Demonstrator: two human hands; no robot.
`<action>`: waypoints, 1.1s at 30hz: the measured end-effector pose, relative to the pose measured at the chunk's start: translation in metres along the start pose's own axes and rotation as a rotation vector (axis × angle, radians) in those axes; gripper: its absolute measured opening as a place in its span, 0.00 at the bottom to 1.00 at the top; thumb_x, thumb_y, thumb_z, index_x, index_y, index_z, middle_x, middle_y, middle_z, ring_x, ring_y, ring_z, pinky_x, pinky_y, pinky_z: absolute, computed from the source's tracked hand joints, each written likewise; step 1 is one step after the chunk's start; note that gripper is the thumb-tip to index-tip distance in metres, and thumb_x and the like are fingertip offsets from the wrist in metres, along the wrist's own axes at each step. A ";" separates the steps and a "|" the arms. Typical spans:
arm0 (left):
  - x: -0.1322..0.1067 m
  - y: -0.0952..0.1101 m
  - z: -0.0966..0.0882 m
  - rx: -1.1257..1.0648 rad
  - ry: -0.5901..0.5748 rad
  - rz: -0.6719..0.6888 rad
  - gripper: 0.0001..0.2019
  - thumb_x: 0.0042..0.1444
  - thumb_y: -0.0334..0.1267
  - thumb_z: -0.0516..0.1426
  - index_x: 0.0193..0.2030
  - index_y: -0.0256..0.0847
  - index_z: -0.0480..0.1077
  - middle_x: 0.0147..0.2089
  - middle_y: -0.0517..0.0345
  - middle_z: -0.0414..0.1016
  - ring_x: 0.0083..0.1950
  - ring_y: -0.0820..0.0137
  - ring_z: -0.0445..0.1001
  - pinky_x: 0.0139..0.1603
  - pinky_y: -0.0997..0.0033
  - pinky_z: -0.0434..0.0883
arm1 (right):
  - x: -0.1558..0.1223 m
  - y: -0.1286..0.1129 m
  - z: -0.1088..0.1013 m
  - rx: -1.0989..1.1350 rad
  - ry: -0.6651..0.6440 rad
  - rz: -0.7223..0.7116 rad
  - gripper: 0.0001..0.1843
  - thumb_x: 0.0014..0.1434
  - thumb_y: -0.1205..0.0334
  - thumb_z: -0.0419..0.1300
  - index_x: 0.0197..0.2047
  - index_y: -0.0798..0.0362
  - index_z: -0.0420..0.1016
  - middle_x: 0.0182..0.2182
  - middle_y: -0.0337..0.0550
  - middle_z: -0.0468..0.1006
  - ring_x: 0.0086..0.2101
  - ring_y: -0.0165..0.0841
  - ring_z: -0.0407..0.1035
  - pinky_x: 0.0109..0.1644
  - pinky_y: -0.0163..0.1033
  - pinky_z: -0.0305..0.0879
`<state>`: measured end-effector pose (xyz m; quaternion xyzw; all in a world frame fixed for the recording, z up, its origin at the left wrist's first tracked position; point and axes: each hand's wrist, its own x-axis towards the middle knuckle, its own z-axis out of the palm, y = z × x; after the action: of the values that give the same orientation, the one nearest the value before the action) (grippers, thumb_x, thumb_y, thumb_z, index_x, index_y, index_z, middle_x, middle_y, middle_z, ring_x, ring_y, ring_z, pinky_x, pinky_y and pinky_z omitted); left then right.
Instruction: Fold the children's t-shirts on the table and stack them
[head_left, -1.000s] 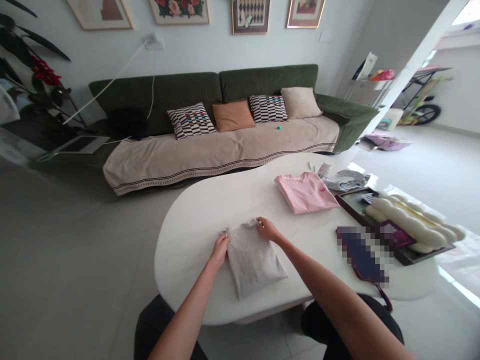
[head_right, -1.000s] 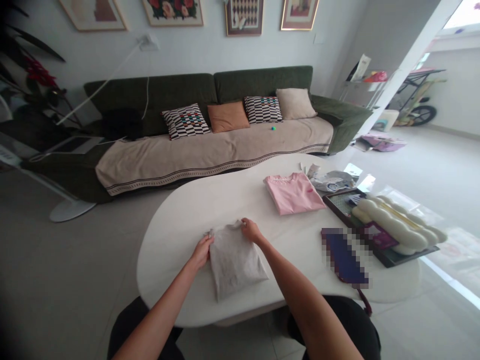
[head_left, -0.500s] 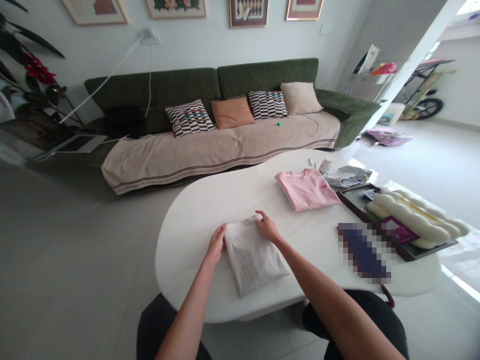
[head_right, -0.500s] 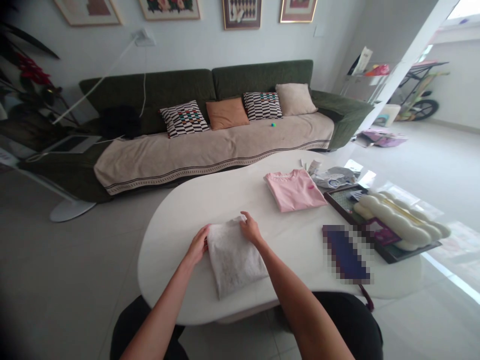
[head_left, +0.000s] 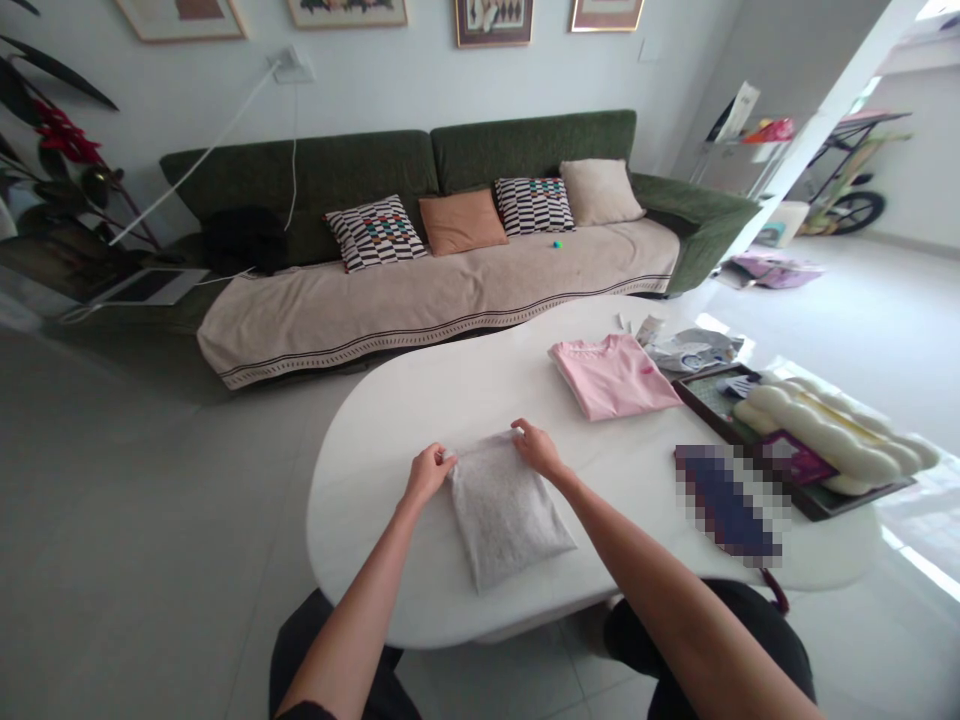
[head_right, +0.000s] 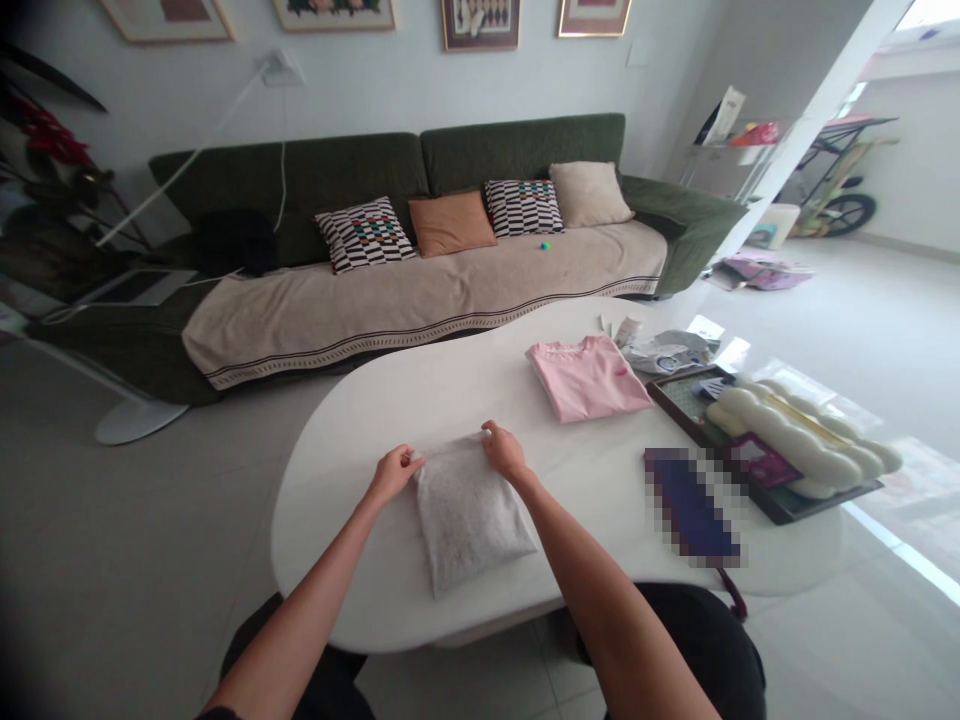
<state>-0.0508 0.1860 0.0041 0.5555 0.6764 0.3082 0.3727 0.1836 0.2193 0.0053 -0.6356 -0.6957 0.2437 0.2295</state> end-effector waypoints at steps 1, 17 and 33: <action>-0.005 0.003 0.005 0.065 0.086 0.049 0.07 0.45 0.34 0.58 0.32 0.38 0.67 0.26 0.61 0.65 0.32 0.70 0.66 0.42 0.66 0.64 | -0.003 -0.003 0.001 -0.011 0.030 0.005 0.21 0.53 0.69 0.49 0.52 0.54 0.64 0.38 0.47 0.73 0.38 0.34 0.66 0.42 0.37 0.60; -0.045 -0.010 0.080 0.746 0.009 0.495 0.31 0.52 0.43 0.51 0.64 0.45 0.48 0.67 0.55 0.43 0.66 0.53 0.36 0.62 0.47 0.40 | -0.062 -0.015 0.043 -0.355 -0.194 -0.148 0.32 0.60 0.52 0.39 0.65 0.51 0.38 0.64 0.41 0.37 0.62 0.40 0.29 0.59 0.57 0.35; -0.087 0.008 0.067 0.851 -0.055 0.460 0.26 0.56 0.49 0.47 0.61 0.48 0.55 0.63 0.52 0.53 0.60 0.55 0.53 0.57 0.52 0.51 | -0.180 -0.034 0.004 -0.242 -0.319 -0.388 0.47 0.47 0.50 0.59 0.65 0.52 0.40 0.63 0.53 0.41 0.61 0.43 0.36 0.59 0.53 0.43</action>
<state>0.0188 0.1025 -0.0108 0.8018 0.5919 0.0637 0.0520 0.1703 0.0371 0.0221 -0.4668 -0.8558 0.2072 0.0818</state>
